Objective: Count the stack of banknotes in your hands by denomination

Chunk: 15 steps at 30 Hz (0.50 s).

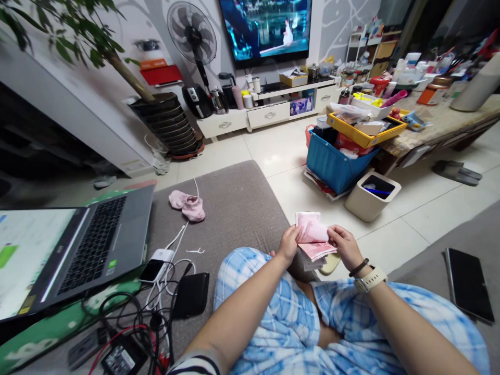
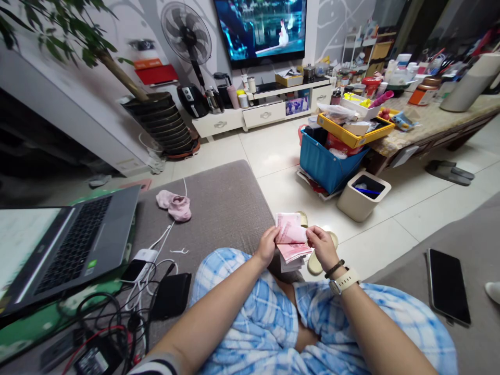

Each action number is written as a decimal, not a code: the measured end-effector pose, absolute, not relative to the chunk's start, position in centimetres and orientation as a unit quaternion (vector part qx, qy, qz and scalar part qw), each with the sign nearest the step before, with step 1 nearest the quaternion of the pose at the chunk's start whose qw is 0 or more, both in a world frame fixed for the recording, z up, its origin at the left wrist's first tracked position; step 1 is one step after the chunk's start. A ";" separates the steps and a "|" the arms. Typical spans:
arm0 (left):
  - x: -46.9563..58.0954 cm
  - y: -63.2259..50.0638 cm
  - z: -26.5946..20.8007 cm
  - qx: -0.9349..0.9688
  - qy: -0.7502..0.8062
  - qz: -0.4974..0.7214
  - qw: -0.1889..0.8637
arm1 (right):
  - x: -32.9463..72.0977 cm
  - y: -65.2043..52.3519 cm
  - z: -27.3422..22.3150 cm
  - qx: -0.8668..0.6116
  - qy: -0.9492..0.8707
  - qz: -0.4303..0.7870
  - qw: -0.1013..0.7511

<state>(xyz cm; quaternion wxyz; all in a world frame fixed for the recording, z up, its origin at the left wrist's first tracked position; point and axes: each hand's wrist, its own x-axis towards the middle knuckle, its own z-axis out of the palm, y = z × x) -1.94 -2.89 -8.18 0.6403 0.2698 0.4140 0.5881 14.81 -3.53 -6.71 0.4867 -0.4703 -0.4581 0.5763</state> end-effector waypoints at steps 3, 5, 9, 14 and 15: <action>-2.0 -2.9 -8.1 0.269 0.414 0.587 0.641 | 14.8 -3.5 -6.7 -0.471 -0.456 0.578 0.486; -2.0 -3.0 -8.1 0.271 0.413 0.587 0.641 | 14.8 -3.5 -6.7 -0.473 -0.456 0.576 0.486; -2.0 -3.0 -8.1 0.274 0.416 0.586 0.639 | 14.8 -3.5 -6.6 -0.475 -0.460 0.572 0.486; -2.0 -3.0 -8.1 0.269 0.418 0.584 0.642 | 14.8 -3.5 -6.6 -0.472 -0.459 0.572 0.489; -2.0 -3.0 -8.1 0.269 0.420 0.584 0.640 | 14.8 -3.5 -6.7 -0.471 -0.458 0.574 0.488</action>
